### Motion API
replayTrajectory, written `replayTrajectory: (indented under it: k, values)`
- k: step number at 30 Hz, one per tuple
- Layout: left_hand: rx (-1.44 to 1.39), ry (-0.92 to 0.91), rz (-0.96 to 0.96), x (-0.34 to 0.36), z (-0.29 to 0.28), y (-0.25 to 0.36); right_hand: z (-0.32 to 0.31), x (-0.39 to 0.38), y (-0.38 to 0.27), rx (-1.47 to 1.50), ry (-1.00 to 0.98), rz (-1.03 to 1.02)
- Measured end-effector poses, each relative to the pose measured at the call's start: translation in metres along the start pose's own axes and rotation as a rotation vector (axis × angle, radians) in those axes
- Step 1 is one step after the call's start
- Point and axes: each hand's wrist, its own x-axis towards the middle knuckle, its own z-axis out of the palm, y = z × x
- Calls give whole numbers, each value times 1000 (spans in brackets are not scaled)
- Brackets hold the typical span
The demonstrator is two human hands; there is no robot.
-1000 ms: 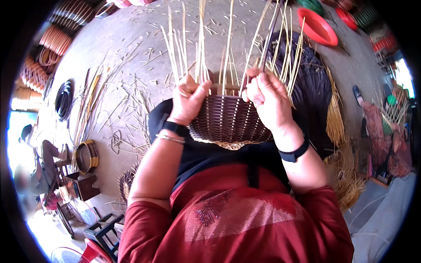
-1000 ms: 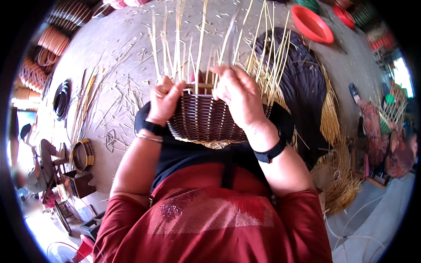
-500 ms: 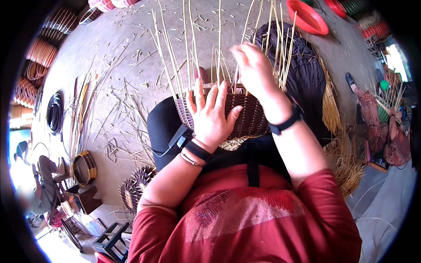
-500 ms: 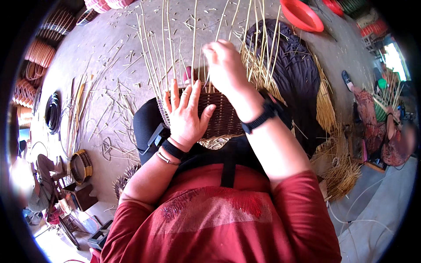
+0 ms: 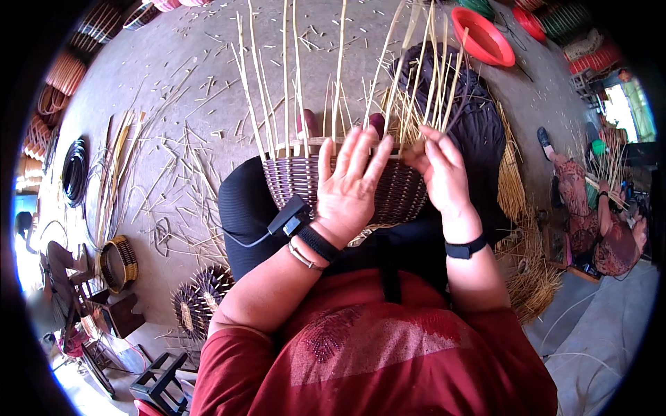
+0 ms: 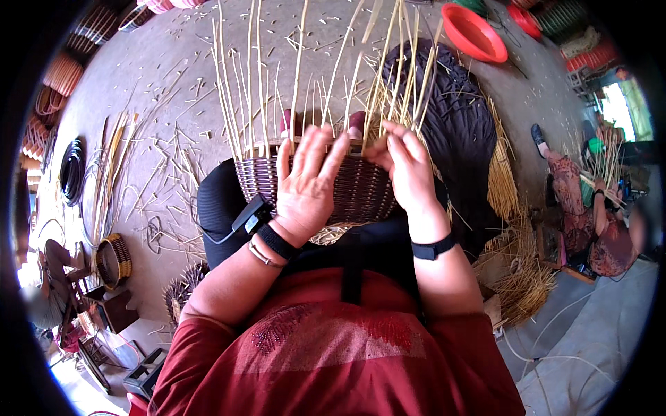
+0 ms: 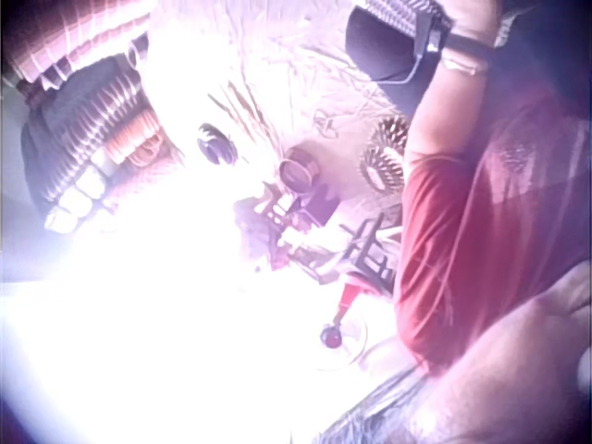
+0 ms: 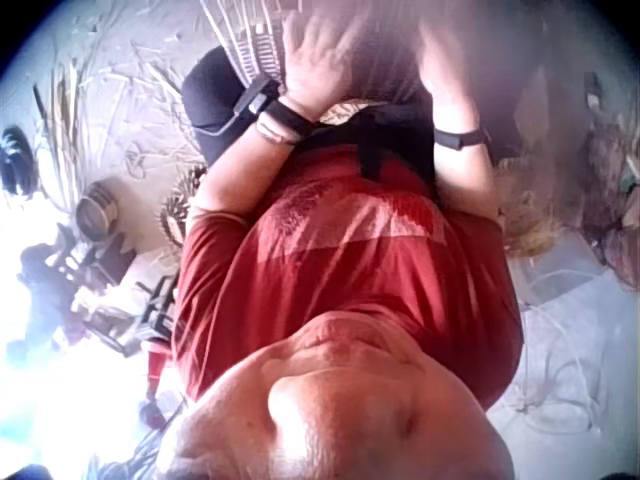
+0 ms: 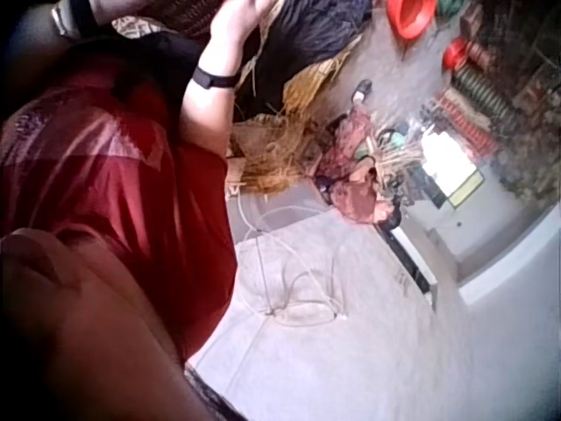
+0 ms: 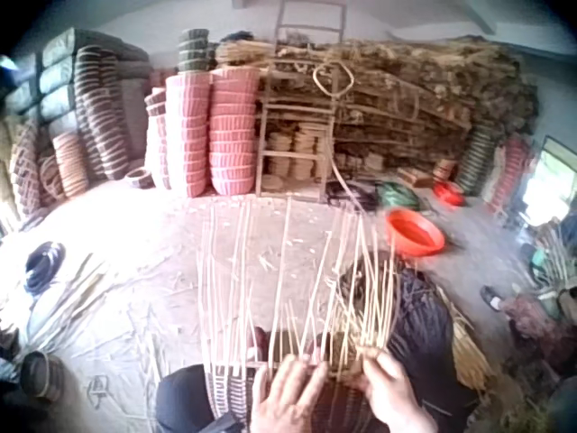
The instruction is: The person weaves a basket by hand, threading flexible strips through vertical spokes while sitting on the floor.
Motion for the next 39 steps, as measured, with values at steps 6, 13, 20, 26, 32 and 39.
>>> replayTrajectory:
  k: [6, 13, 20, 26, 32, 39]
  values:
    - [65, -17, -78, 11, 4, 16, 46, 86, 22, -1316, 59, -697]
    - [12, -1, -65, 13, 2, 10, 14, 48, -12, -594, -50, -287]
    - [84, 62, 216, 24, 15, 17, -93, -12, 19, 207, 46, 124]
    - [-25, -151, 17, 35, 28, 56, -31, 85, 8, -745, 0, -342]
    - [151, -217, 163, 42, 45, 55, -33, 97, 29, -851, 64, -372]
    - [-52, -90, 151, 50, 42, 51, -97, 5, 10, 182, 317, 24]
